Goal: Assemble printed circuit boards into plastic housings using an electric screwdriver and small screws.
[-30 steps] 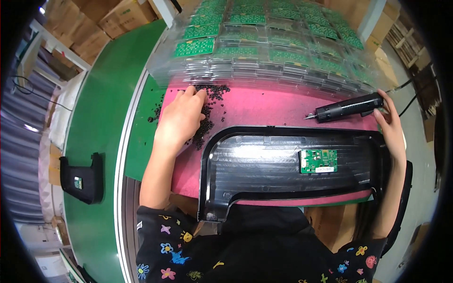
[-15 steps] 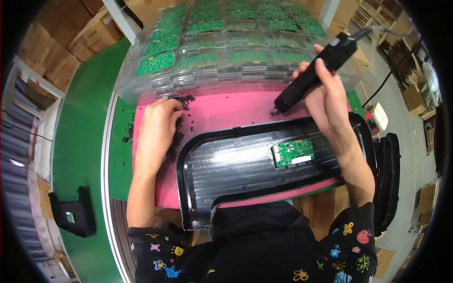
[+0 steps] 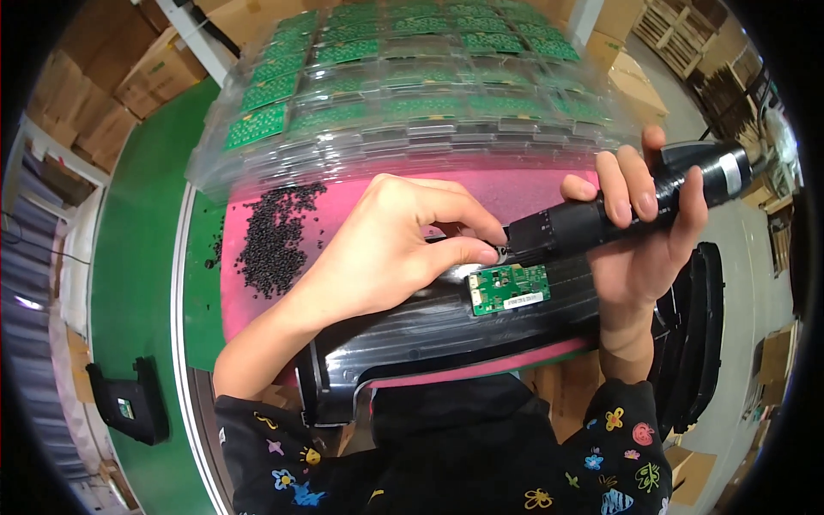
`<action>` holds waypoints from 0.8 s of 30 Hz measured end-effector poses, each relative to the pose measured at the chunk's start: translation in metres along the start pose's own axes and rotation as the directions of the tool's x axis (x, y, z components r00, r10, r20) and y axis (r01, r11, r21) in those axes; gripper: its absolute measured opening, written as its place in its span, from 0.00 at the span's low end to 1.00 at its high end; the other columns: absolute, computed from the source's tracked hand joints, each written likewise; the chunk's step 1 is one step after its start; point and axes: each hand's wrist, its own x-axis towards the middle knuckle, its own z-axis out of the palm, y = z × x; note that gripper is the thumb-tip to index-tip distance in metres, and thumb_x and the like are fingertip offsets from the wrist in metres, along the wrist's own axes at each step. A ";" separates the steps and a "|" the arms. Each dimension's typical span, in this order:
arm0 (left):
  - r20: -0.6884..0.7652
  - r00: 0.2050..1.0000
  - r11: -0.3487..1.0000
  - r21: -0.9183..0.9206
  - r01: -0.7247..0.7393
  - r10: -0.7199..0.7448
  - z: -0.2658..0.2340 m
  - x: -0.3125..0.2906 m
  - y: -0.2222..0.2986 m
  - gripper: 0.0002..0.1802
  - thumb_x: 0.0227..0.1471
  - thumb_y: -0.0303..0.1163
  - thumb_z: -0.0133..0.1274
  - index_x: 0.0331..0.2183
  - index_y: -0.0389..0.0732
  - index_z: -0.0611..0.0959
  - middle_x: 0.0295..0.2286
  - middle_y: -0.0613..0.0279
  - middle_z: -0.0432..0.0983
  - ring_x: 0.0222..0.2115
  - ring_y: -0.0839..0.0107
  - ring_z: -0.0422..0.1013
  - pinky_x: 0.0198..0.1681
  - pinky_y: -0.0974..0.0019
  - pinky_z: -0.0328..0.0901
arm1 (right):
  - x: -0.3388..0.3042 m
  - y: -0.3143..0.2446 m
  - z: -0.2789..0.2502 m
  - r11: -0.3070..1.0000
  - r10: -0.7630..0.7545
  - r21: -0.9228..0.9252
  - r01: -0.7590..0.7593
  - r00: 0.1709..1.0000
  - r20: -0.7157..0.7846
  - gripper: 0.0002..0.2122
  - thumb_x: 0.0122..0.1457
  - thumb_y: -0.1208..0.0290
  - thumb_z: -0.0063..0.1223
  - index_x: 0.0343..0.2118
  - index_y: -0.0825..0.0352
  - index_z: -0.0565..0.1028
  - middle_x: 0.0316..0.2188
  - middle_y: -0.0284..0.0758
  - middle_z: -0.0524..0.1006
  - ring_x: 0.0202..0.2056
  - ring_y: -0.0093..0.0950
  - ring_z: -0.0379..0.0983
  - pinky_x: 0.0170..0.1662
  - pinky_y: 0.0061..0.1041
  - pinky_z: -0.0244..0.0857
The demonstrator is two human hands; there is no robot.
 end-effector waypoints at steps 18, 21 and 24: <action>-0.002 0.972 0.953 -0.198 0.229 -0.234 0.005 -0.001 -0.011 0.07 0.46 0.16 0.62 0.31 0.32 0.82 0.30 0.60 0.80 0.32 0.76 0.76 0.37 0.73 0.72 | -0.012 -0.015 0.004 0.971 -0.233 -0.041 0.236 0.970 0.065 0.15 0.56 0.65 0.57 0.41 0.57 0.63 0.18 0.21 0.65 0.23 0.15 0.62 0.42 0.26 0.55; -0.018 0.976 0.943 -0.265 0.203 -0.215 0.011 -0.002 -0.012 0.09 0.45 0.13 0.61 0.32 0.31 0.81 0.31 0.59 0.79 0.33 0.75 0.76 0.38 0.72 0.73 | -0.013 -0.014 0.006 0.972 -0.225 -0.059 0.228 0.973 0.049 0.15 0.56 0.65 0.58 0.41 0.57 0.63 0.18 0.20 0.65 0.22 0.15 0.62 0.43 0.26 0.54; -0.052 0.988 0.939 -0.323 0.119 -0.143 0.011 -0.003 -0.014 0.11 0.44 0.11 0.60 0.33 0.31 0.79 0.31 0.58 0.79 0.34 0.72 0.77 0.39 0.71 0.74 | -0.012 -0.011 -0.005 0.976 -0.194 -0.063 0.210 0.960 0.202 0.17 0.60 0.56 0.55 0.46 0.54 0.64 0.22 0.22 0.69 0.26 0.18 0.64 0.43 0.29 0.54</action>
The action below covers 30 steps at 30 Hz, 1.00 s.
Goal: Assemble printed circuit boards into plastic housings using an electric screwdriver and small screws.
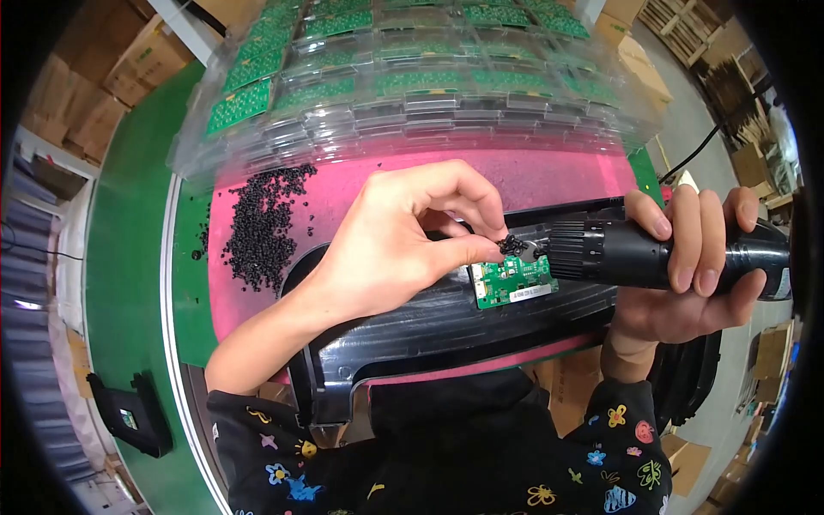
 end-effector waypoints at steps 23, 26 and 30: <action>0.055 0.883 0.683 0.611 -0.399 0.466 -0.001 0.001 -0.004 0.05 0.43 0.16 0.60 0.29 0.32 0.84 0.27 0.54 0.82 0.28 0.65 0.79 0.34 0.69 0.73 | 0.003 0.001 0.007 0.987 0.038 -0.157 -0.034 0.999 0.023 0.20 0.57 0.57 0.52 0.48 0.59 0.63 0.18 0.22 0.67 0.21 0.17 0.63 0.39 0.26 0.56; 0.030 0.890 0.725 0.567 -0.390 0.456 -0.005 0.009 -0.001 0.04 0.44 0.16 0.59 0.28 0.31 0.83 0.27 0.54 0.83 0.29 0.66 0.80 0.35 0.70 0.73 | 0.005 -0.025 -0.001 0.932 0.116 -0.349 -0.098 0.993 0.031 0.20 0.59 0.55 0.49 0.49 0.60 0.63 0.18 0.22 0.67 0.20 0.16 0.63 0.37 0.24 0.56; 0.276 0.932 0.787 0.509 -0.348 0.233 -0.003 0.003 -0.019 0.04 0.46 0.23 0.61 0.28 0.33 0.82 0.28 0.56 0.82 0.30 0.64 0.79 0.34 0.67 0.73 | -0.003 -0.006 -0.028 0.860 0.159 -0.483 -0.164 0.986 -0.052 0.16 0.61 0.57 0.45 0.44 0.62 0.64 0.15 0.24 0.63 0.16 0.18 0.57 0.27 0.23 0.53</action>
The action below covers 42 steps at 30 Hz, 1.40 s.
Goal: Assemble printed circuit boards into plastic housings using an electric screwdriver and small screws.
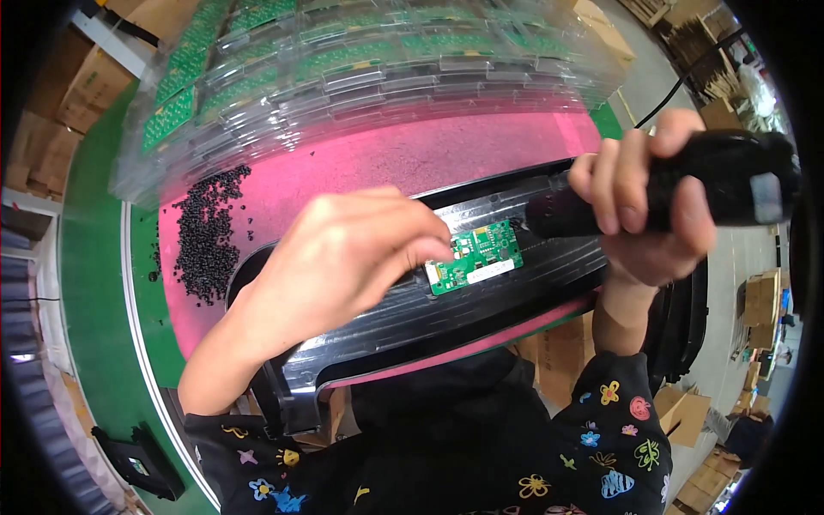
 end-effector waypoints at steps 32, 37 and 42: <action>0.269 0.958 0.990 0.117 0.076 -0.105 0.008 -0.009 0.002 0.06 0.49 0.28 0.59 0.30 0.35 0.81 0.27 0.56 0.81 0.28 0.57 0.78 0.29 0.61 0.71 | 0.002 -0.005 0.022 0.981 -0.043 0.188 0.036 0.999 0.032 0.13 0.60 0.63 0.48 0.43 0.62 0.65 0.14 0.23 0.64 0.14 0.18 0.59 0.26 0.21 0.55; -0.020 0.979 0.972 0.123 -0.200 0.204 0.005 -0.001 0.008 0.10 0.44 0.30 0.64 0.28 0.36 0.81 0.24 0.60 0.79 0.24 0.63 0.77 0.26 0.66 0.70 | 0.002 -0.036 0.040 0.926 -0.217 0.313 0.213 0.976 -0.021 0.13 0.54 0.64 0.53 0.38 0.61 0.64 0.16 0.22 0.70 0.17 0.14 0.67 0.31 0.17 0.62; -0.102 0.921 0.914 0.202 -0.351 0.376 0.005 -0.003 0.005 0.13 0.42 0.33 0.66 0.28 0.36 0.80 0.23 0.60 0.78 0.22 0.64 0.76 0.23 0.66 0.69 | -0.001 -0.034 0.045 0.890 -0.282 0.370 0.268 0.959 -0.015 0.14 0.52 0.66 0.56 0.38 0.61 0.64 0.15 0.22 0.71 0.16 0.14 0.68 0.29 0.16 0.62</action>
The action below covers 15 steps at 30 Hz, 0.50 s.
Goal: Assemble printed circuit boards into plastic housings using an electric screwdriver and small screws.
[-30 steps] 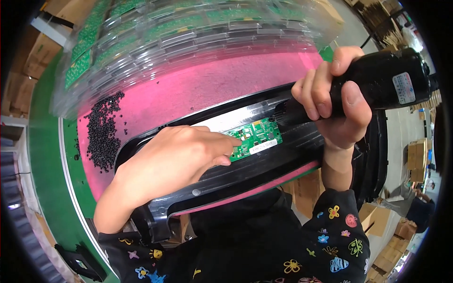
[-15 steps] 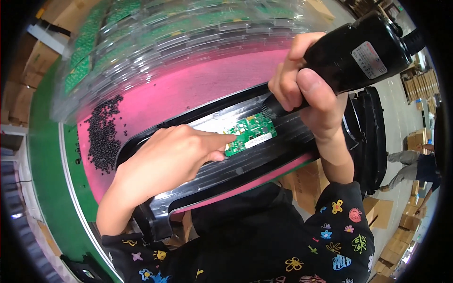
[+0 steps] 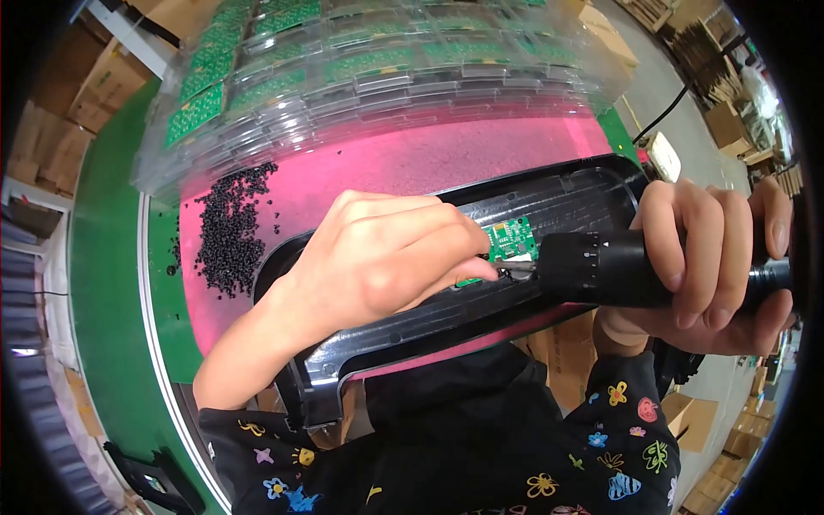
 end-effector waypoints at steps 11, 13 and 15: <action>0.059 0.997 0.993 -0.107 0.049 -0.043 0.002 -0.001 -0.001 0.13 0.42 0.32 0.65 0.28 0.36 0.80 0.21 0.60 0.77 0.21 0.63 0.75 0.22 0.65 0.68 | -0.006 0.008 0.005 0.996 -0.086 -0.042 0.084 0.996 -0.026 0.15 0.52 0.66 0.59 0.37 0.60 0.64 0.14 0.22 0.73 0.16 0.14 0.70 0.29 0.16 0.65; 0.079 0.995 0.989 -0.132 0.071 -0.061 0.003 -0.002 -0.001 0.12 0.42 0.31 0.65 0.28 0.36 0.80 0.21 0.60 0.76 0.21 0.62 0.75 0.22 0.64 0.68 | -0.006 0.008 0.002 0.995 -0.066 -0.074 0.070 0.996 0.062 0.16 0.51 0.65 0.60 0.38 0.61 0.65 0.15 0.22 0.73 0.16 0.14 0.70 0.28 0.15 0.65; 0.054 0.995 0.991 -0.102 0.086 -0.080 0.004 -0.002 -0.002 0.12 0.42 0.30 0.64 0.28 0.36 0.79 0.21 0.59 0.76 0.22 0.61 0.75 0.23 0.63 0.68 | -0.006 0.009 0.001 0.992 -0.065 -0.105 0.074 0.994 0.083 0.17 0.51 0.65 0.60 0.39 0.61 0.65 0.15 0.22 0.74 0.16 0.14 0.70 0.27 0.15 0.65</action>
